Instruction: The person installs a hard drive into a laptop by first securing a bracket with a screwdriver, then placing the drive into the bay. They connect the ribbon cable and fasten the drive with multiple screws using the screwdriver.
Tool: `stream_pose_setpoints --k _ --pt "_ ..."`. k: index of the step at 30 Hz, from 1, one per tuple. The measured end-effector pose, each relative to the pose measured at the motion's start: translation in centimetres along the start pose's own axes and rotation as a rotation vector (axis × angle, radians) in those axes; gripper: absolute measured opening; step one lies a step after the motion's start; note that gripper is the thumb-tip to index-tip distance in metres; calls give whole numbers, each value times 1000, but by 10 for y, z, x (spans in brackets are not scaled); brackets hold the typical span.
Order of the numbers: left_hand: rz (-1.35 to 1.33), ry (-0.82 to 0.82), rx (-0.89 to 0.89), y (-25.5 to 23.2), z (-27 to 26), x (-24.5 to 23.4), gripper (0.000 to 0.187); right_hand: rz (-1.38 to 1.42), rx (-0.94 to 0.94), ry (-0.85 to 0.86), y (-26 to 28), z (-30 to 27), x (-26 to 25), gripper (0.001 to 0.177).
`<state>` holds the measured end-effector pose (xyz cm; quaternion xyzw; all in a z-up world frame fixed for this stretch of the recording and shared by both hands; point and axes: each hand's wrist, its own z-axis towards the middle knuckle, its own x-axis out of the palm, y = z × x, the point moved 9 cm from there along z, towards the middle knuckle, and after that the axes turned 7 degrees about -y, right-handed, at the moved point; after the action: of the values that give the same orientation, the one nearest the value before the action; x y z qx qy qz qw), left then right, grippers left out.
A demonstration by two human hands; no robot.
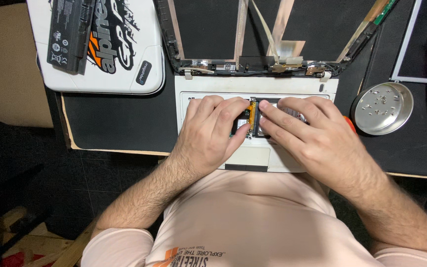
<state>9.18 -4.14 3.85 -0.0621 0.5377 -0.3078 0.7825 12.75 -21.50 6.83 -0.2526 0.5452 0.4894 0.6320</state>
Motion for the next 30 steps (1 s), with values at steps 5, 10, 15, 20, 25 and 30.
stream_pose_setpoints --k 5,10,15,20,25,30 --pt "-51 7 -24 2 2 -1 51 -59 50 -77 4 1 -3 22" --pt "-26 1 -11 -1 3 -1 50 -134 107 -82 5 -6 -2 21" --pt "-19 30 11 -7 12 -8 41 -74 83 -58 -5 -21 -8 28" --pt "57 39 67 -10 12 -4 23 181 699 -358 -50 -96 -53 19" --pt "67 50 82 -11 11 -2 27 16 733 -125 -48 -105 -15 27" --pt "78 49 75 -9 10 -3 25 -116 680 -98 -42 -88 4 27"
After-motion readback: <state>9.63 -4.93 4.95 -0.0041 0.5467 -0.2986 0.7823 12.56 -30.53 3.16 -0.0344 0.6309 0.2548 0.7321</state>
